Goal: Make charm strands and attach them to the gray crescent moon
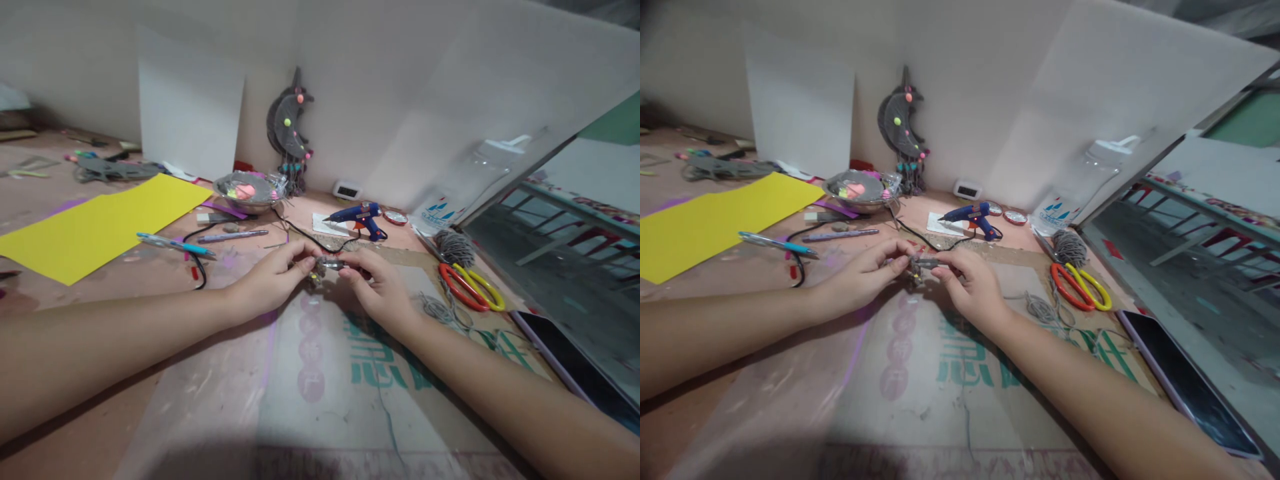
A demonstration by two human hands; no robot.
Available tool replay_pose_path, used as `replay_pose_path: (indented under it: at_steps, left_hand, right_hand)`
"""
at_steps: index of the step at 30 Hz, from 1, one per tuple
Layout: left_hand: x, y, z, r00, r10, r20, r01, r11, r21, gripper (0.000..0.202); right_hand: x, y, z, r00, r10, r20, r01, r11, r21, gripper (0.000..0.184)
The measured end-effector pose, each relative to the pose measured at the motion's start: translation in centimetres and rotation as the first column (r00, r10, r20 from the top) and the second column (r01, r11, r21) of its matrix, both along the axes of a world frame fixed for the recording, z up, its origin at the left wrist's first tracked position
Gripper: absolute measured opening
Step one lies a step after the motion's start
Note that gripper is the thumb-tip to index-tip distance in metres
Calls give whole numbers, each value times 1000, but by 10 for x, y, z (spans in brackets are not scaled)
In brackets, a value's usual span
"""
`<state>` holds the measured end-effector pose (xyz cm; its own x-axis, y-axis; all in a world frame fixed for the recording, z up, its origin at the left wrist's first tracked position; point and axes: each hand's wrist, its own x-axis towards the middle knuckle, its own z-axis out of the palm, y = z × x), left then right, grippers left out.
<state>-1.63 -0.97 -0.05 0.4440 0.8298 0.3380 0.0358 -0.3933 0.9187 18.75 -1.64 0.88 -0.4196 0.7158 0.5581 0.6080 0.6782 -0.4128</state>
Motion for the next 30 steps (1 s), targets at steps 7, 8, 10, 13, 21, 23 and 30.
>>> replay_pose_path:
  at_steps: [7, 8, 10, 13, 21, 23, 30]
  left_hand:
    - [0, -1, 0, 999, -24, 31, 25, 999, -30, 12]
    - [0, -1, 0, 999, -26, 39, 28, 999, -34, 12]
    - [1, 0, -1, 999, -31, 45, 32, 999, -37, 13]
    - [1, 0, -2, 998, -43, 41, 44, 998, -33, 14]
    - [1, -1, 1, 996, -68, 50, 71, 996, -57, 14]
    - [1, -1, 2, 995, -82, 55, 85, 994, -70, 14]
    - [1, -1, -1, 991, -85, 101, 98, 987, -128, 14]
  right_hand:
    - [0, 0, 0, 1000, 4, 3, -4, 999, -39, 21]
    - [0, 0, 0, 1000, 9, 2, -9, 999, -38, 21]
    - [0, 0, 0, 1000, 12, 1, -12, 999, -41, 20]
    - [0, -1, 0, 1000, 7, 10, -7, 999, -49, 20]
    - [0, -1, 1, 1000, 15, 27, -15, 1000, -3, 20]
    - [0, -1, 1, 999, 17, 31, -18, 1000, 16, 20]
    - [0, -2, 0, 1000, -22, 19, 22, 999, 29, 21]
